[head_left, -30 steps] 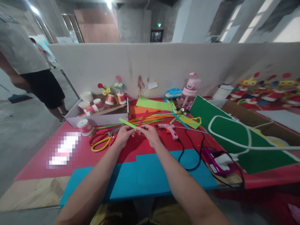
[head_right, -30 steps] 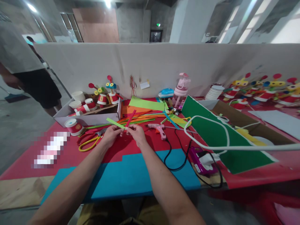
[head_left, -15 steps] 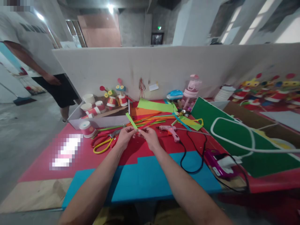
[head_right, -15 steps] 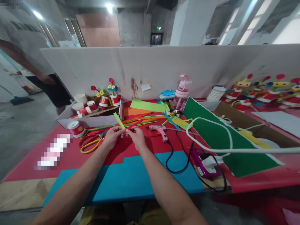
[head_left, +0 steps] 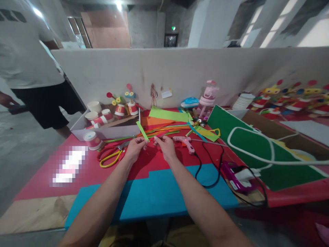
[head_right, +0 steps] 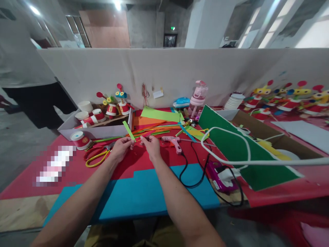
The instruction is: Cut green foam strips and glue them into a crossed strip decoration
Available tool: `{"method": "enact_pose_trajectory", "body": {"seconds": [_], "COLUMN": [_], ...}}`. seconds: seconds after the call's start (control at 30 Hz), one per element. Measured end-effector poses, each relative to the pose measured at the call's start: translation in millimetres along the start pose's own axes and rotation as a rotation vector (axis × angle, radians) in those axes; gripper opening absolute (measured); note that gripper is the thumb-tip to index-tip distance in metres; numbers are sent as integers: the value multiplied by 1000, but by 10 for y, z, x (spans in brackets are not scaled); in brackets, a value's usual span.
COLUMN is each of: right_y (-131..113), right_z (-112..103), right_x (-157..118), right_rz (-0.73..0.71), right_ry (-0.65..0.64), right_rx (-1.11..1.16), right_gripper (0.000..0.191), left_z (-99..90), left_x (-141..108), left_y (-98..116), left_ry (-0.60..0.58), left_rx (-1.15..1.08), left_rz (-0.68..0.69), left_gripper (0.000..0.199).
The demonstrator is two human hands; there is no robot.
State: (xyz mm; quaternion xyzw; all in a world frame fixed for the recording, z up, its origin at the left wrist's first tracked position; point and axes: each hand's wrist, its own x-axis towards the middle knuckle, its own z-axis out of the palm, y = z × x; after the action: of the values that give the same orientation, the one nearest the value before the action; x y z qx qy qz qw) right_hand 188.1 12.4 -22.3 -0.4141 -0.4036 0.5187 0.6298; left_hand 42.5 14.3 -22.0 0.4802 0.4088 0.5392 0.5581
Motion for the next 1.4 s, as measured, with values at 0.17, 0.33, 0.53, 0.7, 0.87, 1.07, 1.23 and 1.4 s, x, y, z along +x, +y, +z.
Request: {"method": "enact_pose_trajectory", "body": {"seconds": [0.17,0.33,0.53,0.7,0.87,1.07,1.23,1.4], "right_y": [-45,-107,-16,102,98,97,98,98], "right_z": [-89,-175,-119,7,33,40,48,67], "right_x": [75,121,76,-31,-68,-66,-75,-80], "right_rz": [-36,-67,194,244,228,210,203,197], "right_ry": [76,197,38,-222,-221,-229,-229,-193], "right_rx": [32,188,319,248,261,244,234,177], "right_gripper": [27,29,24,26,30,33,34,33], "left_z": [9,24,32,18,4,-6,1,11], "left_x": [-17,-35,-48,-34,-24,-18,-15,-21], "left_y": [40,77,93,67,48,27,20,15], "left_ry": [12,16,-14,-32,-29,-19,-18,-1], "left_rx": [-11,-15,-49,-21,-4,1,6,10], "left_rz": [-22,-25,-48,-40,-41,-28,-30,-24], "left_gripper": [24,24,25,25,26,25,24,23]}}
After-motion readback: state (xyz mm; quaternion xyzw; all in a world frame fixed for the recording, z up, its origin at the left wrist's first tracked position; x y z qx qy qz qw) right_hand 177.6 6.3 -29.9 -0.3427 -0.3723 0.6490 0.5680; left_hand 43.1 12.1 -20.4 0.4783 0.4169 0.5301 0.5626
